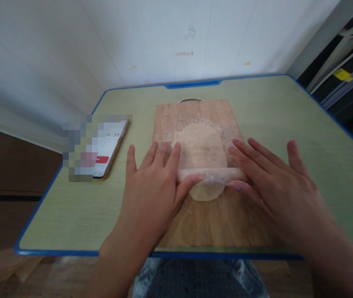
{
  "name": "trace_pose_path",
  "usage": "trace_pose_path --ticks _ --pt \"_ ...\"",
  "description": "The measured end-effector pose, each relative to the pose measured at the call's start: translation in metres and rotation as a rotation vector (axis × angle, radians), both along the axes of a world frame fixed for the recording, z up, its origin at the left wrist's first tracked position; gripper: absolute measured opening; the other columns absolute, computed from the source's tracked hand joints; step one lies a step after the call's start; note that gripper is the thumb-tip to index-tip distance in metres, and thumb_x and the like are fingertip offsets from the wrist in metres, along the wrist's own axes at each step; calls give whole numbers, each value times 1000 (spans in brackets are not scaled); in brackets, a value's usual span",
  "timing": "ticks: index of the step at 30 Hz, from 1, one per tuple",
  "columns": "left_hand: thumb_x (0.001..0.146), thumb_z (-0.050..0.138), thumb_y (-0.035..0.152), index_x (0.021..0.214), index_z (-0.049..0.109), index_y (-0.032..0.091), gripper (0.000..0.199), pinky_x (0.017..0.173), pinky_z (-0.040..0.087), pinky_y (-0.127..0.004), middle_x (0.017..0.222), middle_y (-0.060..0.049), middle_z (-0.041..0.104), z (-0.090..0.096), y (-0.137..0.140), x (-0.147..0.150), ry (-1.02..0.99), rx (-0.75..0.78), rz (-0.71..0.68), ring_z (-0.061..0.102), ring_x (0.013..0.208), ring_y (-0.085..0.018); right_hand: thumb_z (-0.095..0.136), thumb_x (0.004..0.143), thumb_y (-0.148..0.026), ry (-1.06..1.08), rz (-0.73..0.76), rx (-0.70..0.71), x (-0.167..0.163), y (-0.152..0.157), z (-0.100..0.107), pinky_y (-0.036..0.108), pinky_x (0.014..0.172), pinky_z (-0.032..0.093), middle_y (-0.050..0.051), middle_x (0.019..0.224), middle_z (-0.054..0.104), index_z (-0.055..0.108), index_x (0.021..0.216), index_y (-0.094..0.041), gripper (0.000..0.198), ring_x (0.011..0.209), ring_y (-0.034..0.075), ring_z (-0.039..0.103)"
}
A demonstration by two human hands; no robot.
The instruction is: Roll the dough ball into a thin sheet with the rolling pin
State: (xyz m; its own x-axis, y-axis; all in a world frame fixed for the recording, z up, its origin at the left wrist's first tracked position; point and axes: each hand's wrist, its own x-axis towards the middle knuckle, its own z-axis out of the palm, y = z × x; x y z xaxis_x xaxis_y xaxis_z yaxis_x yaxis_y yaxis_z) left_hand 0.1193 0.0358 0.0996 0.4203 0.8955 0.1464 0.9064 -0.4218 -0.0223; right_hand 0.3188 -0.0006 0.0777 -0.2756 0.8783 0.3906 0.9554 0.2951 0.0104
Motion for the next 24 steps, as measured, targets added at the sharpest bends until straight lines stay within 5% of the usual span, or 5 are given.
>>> trace_pose_path --ticks 4,9,14,19,24 --pt "97 14 57 146 35 13 70 109 20 -66 145 -19 47 -14 -40 -18 11 103 -49 44 132 -38 27 99 -45 12 81 -25 8 -39 -12 48 116 14 12 140 54 46 136 -8 56 133 26 43" --pt "89 23 71 152 15 7 91 116 5 -58 154 -24 30 -30 -82 -39 53 89 -212 13 146 -40 25 98 -47 10 215 -23 19 -76 -28 41 117 10 12 151 40 24 150 -6 67 145 22 20" --pt "97 15 55 149 25 8 71 111 7 -66 151 -22 36 -20 -49 -22 68 125 -80 26 141 -43 28 98 -47 -11 120 -32 13 -39 -15 42 117 11 13 148 44 40 142 -6 61 143 22 26" --pt "95 9 59 141 42 5 78 109 21 -66 143 -22 48 -4 0 -6 47 83 -41 37 136 -42 22 100 -44 -86 66 20 5 5 1 56 106 32 17 140 53 50 132 -7 56 130 31 48" --pt "97 11 56 141 41 8 72 106 29 -63 143 -20 49 -8 -14 -12 18 91 -56 46 130 -38 23 100 -45 -51 70 6 7 -13 -3 56 107 31 16 137 56 50 131 -9 55 126 31 51"
